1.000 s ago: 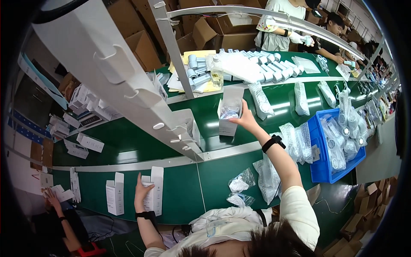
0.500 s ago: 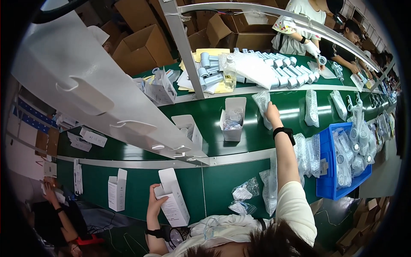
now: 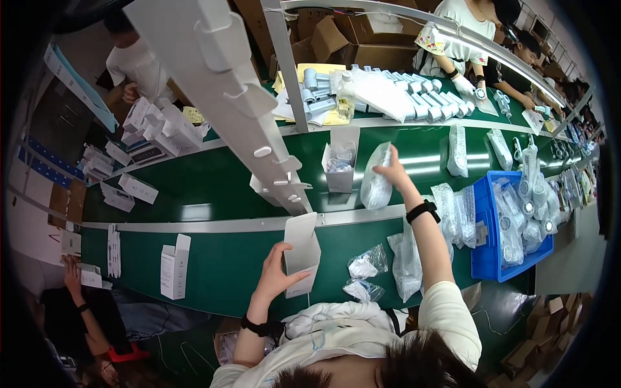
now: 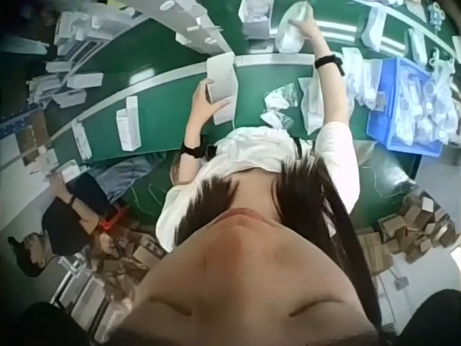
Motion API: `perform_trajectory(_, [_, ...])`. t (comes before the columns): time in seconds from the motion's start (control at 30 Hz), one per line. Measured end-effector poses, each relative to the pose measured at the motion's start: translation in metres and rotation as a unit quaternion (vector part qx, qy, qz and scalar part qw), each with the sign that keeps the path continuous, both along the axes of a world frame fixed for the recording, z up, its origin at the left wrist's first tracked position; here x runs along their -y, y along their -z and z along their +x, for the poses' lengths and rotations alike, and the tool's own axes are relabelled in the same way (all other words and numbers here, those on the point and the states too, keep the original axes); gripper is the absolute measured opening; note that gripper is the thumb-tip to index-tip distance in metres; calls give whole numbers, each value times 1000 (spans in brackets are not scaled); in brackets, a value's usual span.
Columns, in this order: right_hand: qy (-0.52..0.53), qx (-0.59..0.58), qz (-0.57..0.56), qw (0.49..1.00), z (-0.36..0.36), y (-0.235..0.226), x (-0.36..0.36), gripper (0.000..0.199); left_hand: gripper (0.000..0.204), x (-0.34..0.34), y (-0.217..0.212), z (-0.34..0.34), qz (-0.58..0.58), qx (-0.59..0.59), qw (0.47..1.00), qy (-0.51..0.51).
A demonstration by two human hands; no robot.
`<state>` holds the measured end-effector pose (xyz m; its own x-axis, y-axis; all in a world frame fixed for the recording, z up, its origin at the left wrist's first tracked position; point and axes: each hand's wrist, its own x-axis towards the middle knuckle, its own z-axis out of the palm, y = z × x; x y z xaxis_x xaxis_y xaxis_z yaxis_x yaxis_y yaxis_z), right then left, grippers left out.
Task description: Packaging small white electronic components into individual boxes and kemudian putting them into larger plastic bags and a sack at a factory production line.
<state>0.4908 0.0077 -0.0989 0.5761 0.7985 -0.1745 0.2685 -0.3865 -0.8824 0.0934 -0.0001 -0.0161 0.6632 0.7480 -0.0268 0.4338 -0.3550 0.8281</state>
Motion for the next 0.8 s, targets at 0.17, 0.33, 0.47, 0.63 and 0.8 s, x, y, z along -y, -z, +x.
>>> perform_trajectory(0.17, [165,-377,345,844,-88,-116,64,67,69,18,-3,32,18,20,1000,3])
perform_trajectory(0.33, [203,-198,457,843,-210,-149,79,58,72,35,-19,52,19,57,997,-45])
perform_trajectory(0.47, [142,55,409,900,-233,-123,90,62,72,48,-5,42,57,148,981,-107])
perform_trajectory(0.63, [-25,238,431,870,-213,-121,97,71,72,51,15,29,202,212,953,-78])
perform_trajectory(0.8, [-71,297,471,827,-204,-124,98,70,73,56,-4,26,102,125,983,-86])
